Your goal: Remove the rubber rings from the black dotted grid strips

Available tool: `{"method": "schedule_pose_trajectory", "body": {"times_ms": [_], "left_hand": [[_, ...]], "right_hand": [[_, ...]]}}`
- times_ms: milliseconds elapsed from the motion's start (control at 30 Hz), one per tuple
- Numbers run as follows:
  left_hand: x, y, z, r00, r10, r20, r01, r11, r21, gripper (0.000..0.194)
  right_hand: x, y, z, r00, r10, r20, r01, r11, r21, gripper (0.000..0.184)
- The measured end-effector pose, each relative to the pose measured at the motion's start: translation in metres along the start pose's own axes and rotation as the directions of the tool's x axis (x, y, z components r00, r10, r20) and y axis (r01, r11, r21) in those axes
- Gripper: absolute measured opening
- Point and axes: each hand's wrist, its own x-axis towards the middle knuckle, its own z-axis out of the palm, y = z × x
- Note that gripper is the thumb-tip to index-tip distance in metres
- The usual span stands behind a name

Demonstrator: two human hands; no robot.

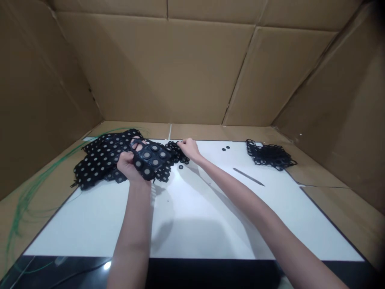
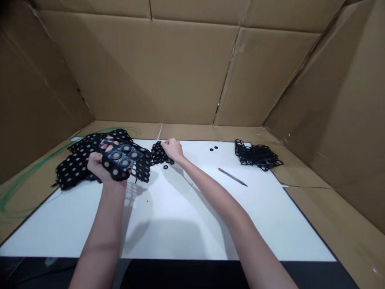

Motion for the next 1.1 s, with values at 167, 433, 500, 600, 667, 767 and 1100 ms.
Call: {"method": "schedule_pose_trajectory", "body": {"times_ms": [167,433,500,600,667,767,1100], "left_hand": [[0.004,0.002,-0.004,0.998,-0.020,0.067,0.022,1.000,-0.020,0.017],[0.004,-0.005,-0.001,0.998,-0.053,0.028,0.050,0.993,0.111,0.020],[0.002,-0.007,0.001,0.997,-0.076,0.027,0.071,0.989,0.127,0.016],[0.000,-0.012,0.003,0.991,-0.132,0.032,0.127,0.985,0.119,0.012],[0.000,-0.014,0.002,0.988,-0.151,0.027,0.147,0.982,0.115,0.013],[0.000,-0.017,0.002,0.986,-0.162,0.039,0.158,0.984,0.082,0.014],[-0.020,-0.028,0.010,0.896,-0.360,0.260,0.316,0.928,0.196,0.025]], "right_hand": [[0.035,-0.021,0.030,0.995,-0.102,0.015,0.102,0.995,0.016,0.027],[0.036,-0.011,0.027,0.971,-0.238,-0.016,0.238,0.958,0.158,0.043],[0.035,-0.015,0.023,0.978,-0.202,-0.050,0.208,0.956,0.206,0.044],[0.032,-0.022,0.016,0.988,-0.109,-0.107,0.135,0.952,0.276,0.046],[0.024,-0.022,0.008,0.992,-0.040,-0.122,0.078,0.944,0.321,0.051],[-0.001,-0.011,-0.007,0.997,0.056,-0.045,-0.033,0.919,0.393,0.064],[-0.088,-0.001,-0.030,0.827,-0.175,0.535,-0.507,0.179,0.843,0.071]]}}
